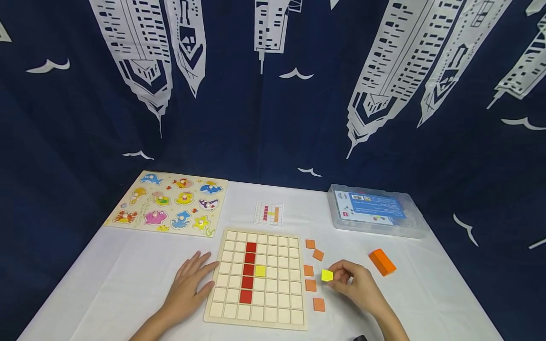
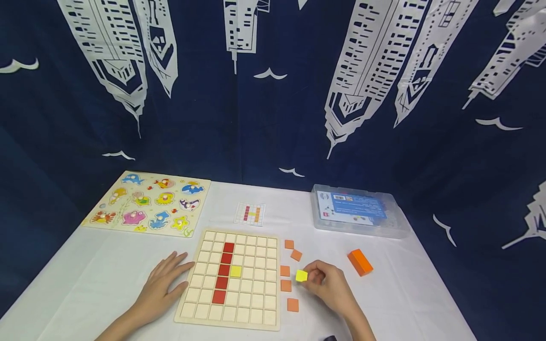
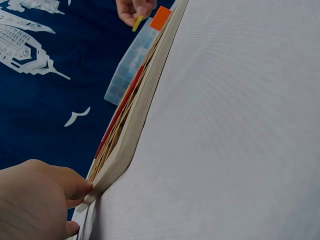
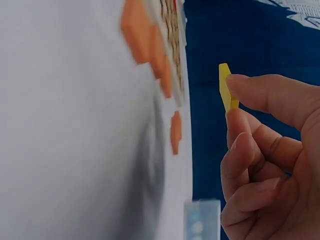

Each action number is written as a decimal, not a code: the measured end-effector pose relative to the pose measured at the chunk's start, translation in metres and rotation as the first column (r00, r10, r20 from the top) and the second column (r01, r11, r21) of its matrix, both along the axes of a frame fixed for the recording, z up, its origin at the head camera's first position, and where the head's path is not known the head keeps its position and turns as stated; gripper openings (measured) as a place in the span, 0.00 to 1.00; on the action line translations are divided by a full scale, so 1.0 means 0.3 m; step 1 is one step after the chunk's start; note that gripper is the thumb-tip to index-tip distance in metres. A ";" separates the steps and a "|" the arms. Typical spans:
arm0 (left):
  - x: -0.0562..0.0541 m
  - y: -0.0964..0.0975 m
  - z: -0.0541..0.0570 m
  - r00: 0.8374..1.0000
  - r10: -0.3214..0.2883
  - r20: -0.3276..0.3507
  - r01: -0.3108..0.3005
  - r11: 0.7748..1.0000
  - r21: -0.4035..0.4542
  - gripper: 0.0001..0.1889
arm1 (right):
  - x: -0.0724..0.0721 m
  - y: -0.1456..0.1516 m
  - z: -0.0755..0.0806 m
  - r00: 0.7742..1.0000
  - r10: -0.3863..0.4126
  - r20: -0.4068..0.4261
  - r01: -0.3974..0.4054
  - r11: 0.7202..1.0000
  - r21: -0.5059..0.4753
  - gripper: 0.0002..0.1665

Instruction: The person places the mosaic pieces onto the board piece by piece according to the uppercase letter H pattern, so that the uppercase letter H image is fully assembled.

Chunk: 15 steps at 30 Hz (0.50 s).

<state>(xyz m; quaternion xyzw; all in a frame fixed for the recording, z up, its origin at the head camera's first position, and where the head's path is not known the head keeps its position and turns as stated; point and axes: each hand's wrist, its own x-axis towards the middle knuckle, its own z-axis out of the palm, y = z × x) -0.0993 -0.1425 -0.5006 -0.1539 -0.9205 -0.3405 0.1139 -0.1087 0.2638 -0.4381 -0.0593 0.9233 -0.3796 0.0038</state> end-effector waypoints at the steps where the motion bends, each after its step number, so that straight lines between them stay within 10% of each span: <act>1: -0.001 0.000 0.001 1.000 -0.002 0.005 0.002 1.000 0.002 0.22 | -0.009 -0.009 0.007 1.000 0.013 -0.007 -0.013 1.000 0.003 0.14; 15: 0.000 0.001 0.006 1.000 -0.001 0.029 0.001 1.000 0.003 0.22 | -0.099 -0.201 0.043 0.979 0.201 -0.036 -0.201 0.979 -0.011 0.13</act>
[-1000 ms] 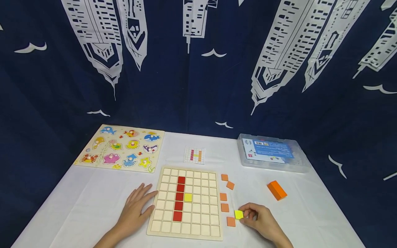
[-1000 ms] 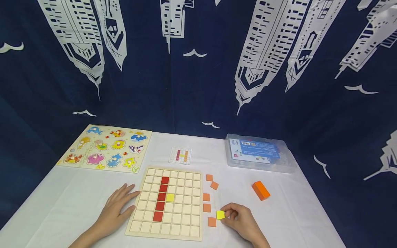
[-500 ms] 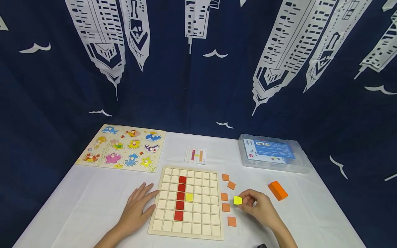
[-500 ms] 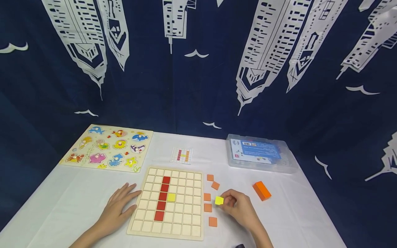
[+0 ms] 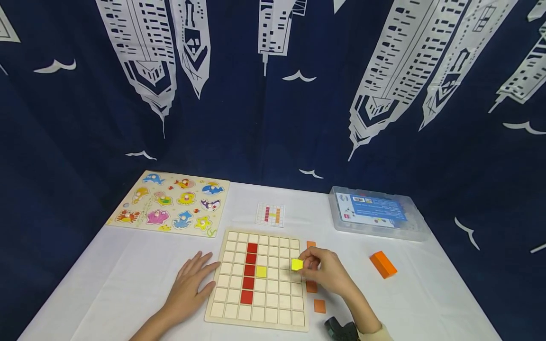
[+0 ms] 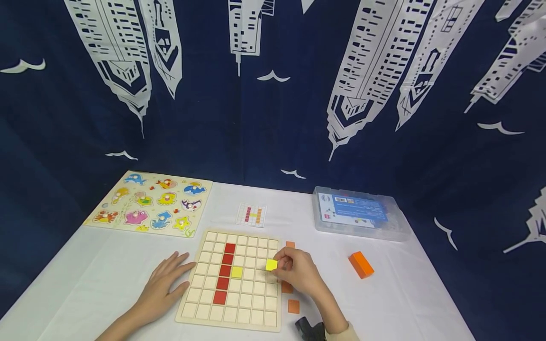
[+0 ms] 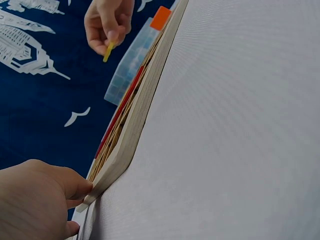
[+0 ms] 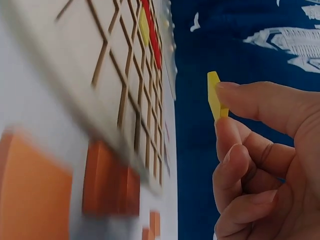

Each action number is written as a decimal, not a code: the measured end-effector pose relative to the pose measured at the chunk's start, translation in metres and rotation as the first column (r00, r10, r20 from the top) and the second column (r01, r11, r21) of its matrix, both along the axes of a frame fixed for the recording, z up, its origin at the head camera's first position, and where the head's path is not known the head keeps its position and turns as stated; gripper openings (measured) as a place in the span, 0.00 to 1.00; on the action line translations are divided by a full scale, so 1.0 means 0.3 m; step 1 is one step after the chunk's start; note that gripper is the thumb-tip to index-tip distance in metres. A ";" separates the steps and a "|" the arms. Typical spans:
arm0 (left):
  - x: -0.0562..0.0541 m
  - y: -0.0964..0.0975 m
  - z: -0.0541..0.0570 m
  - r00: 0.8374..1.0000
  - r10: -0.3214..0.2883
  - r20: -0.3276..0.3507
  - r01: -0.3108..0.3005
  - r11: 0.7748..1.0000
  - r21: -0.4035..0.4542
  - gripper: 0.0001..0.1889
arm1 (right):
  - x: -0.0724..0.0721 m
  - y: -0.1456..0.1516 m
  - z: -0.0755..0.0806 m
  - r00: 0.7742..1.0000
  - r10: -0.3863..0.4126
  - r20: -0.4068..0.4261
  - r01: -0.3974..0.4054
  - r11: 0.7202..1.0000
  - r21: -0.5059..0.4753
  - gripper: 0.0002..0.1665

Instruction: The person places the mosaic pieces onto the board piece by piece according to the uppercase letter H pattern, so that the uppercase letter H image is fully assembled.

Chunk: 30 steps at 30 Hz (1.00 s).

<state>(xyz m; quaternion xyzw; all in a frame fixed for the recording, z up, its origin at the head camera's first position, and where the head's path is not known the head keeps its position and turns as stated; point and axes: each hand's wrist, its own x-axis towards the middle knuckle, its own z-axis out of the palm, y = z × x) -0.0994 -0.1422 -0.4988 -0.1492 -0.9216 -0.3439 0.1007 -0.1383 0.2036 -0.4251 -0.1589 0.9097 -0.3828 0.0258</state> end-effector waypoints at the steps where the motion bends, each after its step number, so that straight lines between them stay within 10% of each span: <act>1: 0.000 0.000 -0.001 1.000 0.000 -0.001 0.000 1.000 -0.001 0.22 | -0.004 -0.016 -0.002 1.000 0.011 0.002 -0.011 1.000 0.002 0.13; 30: 0.001 0.000 -0.004 1.000 0.005 -0.017 -0.005 1.000 0.008 0.23 | -0.053 -0.158 -0.078 0.989 0.119 0.083 -0.125 0.989 0.080 0.12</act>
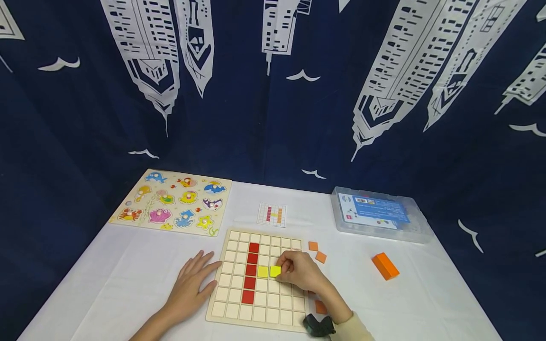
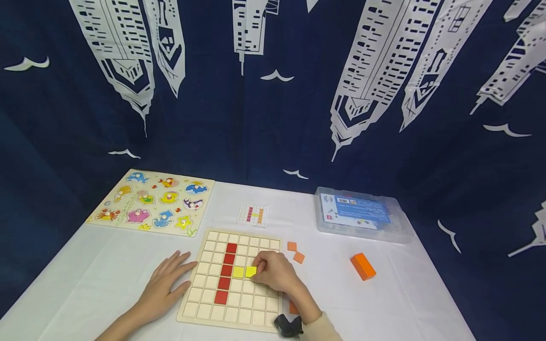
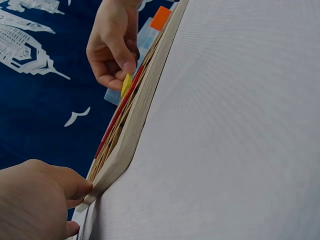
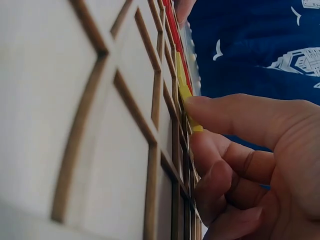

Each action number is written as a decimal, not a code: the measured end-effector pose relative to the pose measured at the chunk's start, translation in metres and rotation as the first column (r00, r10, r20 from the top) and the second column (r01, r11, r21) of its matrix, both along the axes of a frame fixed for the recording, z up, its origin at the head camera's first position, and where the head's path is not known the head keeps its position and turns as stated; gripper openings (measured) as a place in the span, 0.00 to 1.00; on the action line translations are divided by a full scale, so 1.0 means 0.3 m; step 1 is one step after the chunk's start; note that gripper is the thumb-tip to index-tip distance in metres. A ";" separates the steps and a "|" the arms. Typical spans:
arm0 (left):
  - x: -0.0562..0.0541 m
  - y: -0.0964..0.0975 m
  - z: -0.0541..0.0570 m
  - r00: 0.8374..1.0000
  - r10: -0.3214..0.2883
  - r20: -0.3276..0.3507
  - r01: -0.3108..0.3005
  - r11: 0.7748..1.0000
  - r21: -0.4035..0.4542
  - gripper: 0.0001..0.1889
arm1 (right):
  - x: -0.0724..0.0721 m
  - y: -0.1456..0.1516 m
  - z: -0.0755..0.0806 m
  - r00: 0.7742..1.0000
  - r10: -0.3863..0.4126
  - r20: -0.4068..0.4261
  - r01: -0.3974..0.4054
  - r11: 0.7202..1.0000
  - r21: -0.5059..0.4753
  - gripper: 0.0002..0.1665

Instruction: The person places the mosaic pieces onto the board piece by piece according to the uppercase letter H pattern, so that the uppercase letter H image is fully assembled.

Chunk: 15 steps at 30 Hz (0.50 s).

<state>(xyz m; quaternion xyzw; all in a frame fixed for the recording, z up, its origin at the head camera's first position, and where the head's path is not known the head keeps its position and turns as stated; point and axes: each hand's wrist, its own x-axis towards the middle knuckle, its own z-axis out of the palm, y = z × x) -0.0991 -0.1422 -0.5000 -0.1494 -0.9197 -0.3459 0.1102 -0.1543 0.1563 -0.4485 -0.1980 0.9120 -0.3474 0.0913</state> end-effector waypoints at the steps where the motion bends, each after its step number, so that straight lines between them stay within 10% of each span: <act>1: 0.000 0.000 0.000 1.000 -0.001 0.000 0.001 1.000 0.000 0.23 | 0.001 0.000 -0.001 1.000 0.005 0.002 -0.005 1.000 0.000 0.13; 15: -0.001 0.000 0.005 1.000 0.000 0.007 0.000 1.000 -0.007 0.22 | 0.018 0.003 0.024 1.000 0.027 0.013 -0.027 0.999 -0.021 0.15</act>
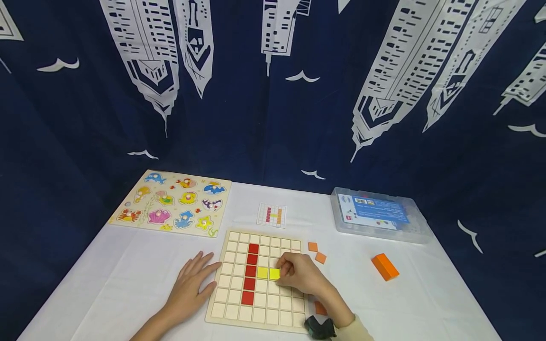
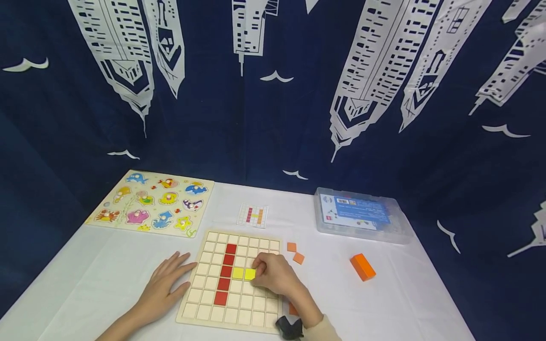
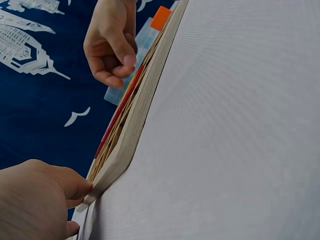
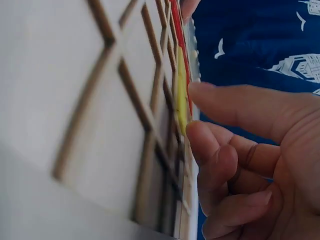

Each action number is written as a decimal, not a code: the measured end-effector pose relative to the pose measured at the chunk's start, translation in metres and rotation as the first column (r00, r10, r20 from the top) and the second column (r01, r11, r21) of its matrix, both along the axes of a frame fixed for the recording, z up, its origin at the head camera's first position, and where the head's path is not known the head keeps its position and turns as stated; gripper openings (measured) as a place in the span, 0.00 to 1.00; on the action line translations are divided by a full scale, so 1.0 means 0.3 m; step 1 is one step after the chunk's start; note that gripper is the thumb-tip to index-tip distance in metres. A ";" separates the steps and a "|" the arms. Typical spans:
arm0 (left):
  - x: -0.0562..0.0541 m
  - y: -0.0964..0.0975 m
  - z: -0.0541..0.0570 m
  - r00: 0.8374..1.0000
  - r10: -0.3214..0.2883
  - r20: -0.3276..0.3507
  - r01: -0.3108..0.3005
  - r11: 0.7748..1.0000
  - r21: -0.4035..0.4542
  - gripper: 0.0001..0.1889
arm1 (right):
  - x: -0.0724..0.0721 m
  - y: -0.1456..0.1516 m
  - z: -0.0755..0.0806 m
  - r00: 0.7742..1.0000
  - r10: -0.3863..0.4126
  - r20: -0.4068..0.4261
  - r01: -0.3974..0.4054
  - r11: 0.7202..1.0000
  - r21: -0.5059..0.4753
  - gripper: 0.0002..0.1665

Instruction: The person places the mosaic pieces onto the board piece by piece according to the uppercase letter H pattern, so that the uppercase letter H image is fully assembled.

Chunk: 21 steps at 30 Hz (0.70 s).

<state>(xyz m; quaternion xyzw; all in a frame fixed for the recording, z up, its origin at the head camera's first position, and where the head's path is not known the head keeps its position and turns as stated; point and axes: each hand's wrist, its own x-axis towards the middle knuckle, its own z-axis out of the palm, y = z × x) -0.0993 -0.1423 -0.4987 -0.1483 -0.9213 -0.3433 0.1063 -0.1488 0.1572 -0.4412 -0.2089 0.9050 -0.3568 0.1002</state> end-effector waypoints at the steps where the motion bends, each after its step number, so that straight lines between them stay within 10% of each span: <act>1: 0.000 0.001 0.000 1.000 0.000 -0.003 0.000 1.000 0.000 0.22 | 0.003 0.008 0.008 1.000 0.003 -0.001 -0.003 1.000 -0.002 0.15; 9: 0.007 0.001 -0.005 1.000 0.014 -0.007 -0.013 1.000 0.008 0.22 | -0.022 0.112 0.085 0.998 0.012 -0.069 -0.019 0.995 -0.097 0.15; 21: 0.009 0.007 0.007 1.000 0.001 0.018 -0.001 1.000 0.014 0.22 | -0.112 0.291 0.106 0.949 -0.277 -0.150 0.264 0.959 -0.098 0.21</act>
